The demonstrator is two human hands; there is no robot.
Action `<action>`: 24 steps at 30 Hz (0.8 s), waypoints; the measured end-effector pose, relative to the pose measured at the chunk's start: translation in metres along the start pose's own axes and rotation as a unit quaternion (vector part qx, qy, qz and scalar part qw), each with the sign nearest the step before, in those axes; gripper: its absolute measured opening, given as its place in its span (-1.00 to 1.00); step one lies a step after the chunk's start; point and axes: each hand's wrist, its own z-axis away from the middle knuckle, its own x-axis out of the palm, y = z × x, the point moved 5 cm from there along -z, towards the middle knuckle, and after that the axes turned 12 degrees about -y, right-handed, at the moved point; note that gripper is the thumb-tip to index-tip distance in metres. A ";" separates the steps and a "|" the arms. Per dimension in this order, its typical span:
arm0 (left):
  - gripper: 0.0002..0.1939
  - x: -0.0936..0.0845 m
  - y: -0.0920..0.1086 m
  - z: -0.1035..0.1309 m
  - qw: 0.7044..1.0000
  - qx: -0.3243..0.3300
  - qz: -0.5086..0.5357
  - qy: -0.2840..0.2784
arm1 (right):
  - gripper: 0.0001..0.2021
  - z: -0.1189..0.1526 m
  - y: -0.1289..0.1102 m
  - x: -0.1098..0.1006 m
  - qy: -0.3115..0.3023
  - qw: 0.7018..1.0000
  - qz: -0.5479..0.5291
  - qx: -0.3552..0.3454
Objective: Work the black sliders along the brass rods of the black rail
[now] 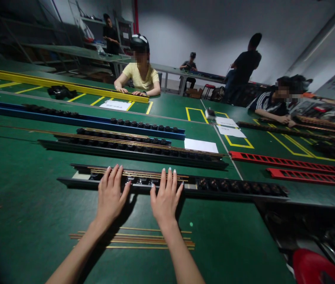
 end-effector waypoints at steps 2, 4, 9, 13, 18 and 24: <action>-0.38 0.000 0.000 0.000 1.000 0.000 -0.002 0.001 | -0.45 0.000 0.000 0.000 0.003 1.000 -0.002 -0.002; -0.38 0.000 0.000 0.000 1.000 0.001 -0.004 0.001 | -0.45 0.000 0.000 0.000 0.005 1.000 -0.004 -0.002; -0.37 0.000 -0.001 0.000 1.000 -0.001 -0.002 0.001 | -0.45 0.001 -0.001 -0.001 0.003 1.000 -0.001 0.000; -0.37 0.001 -0.001 0.000 1.000 -0.001 0.001 0.002 | -0.45 0.000 -0.001 0.000 0.001 1.000 0.000 0.001; -0.37 0.001 0.000 0.000 1.000 0.000 -0.002 0.000 | -0.45 0.000 0.000 0.001 -0.001 1.000 0.002 0.004; -0.37 0.000 0.000 0.000 1.000 0.001 0.000 0.000 | -0.45 0.000 0.000 0.001 0.000 1.000 0.005 0.004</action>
